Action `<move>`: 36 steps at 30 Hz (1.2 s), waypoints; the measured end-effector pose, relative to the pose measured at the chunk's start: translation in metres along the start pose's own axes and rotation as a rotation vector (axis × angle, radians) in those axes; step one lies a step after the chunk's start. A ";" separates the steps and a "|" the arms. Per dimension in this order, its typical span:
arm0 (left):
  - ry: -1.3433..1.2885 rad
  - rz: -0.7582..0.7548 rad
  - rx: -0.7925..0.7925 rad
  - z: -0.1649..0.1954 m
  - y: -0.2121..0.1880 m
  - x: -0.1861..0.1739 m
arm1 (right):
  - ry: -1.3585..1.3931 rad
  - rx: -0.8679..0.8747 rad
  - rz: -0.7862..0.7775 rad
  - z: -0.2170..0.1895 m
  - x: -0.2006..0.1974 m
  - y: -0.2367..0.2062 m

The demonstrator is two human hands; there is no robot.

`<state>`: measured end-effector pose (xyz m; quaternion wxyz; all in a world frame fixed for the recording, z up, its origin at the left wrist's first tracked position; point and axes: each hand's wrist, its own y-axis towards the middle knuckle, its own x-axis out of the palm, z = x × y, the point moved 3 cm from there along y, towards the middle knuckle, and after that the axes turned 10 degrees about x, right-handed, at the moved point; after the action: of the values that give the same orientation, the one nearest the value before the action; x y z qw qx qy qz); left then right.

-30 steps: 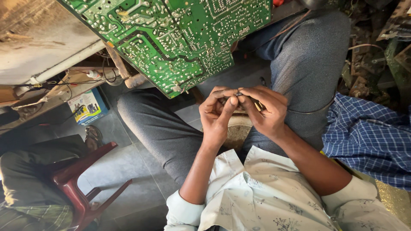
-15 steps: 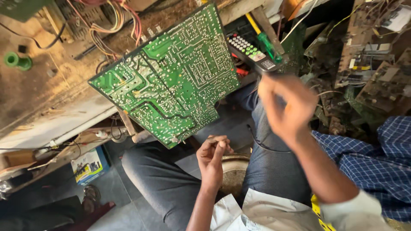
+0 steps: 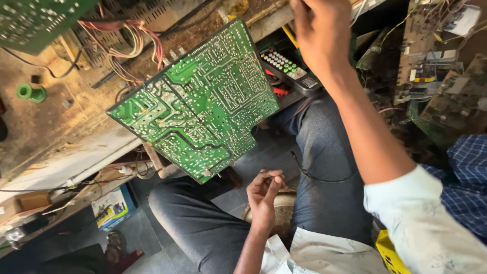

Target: The person sits on the floor with a large green circuit board on their lap, probes its solder side with a multimeter test lead while holding a remote-like device, then solders points on the board with a soldering iron. They then pick up a smaller yellow board and work on its underside with their hands.

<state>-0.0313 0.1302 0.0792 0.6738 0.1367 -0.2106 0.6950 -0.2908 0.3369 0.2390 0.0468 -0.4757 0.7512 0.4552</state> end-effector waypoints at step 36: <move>0.711 -0.427 0.244 -0.057 -0.035 0.092 | 0.299 0.339 -0.219 0.011 -0.103 -0.239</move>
<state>0.0034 0.2382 0.0768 0.8119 0.0078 0.1515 0.5637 -0.0575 0.3825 0.1314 0.0631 -0.6016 0.7595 0.2393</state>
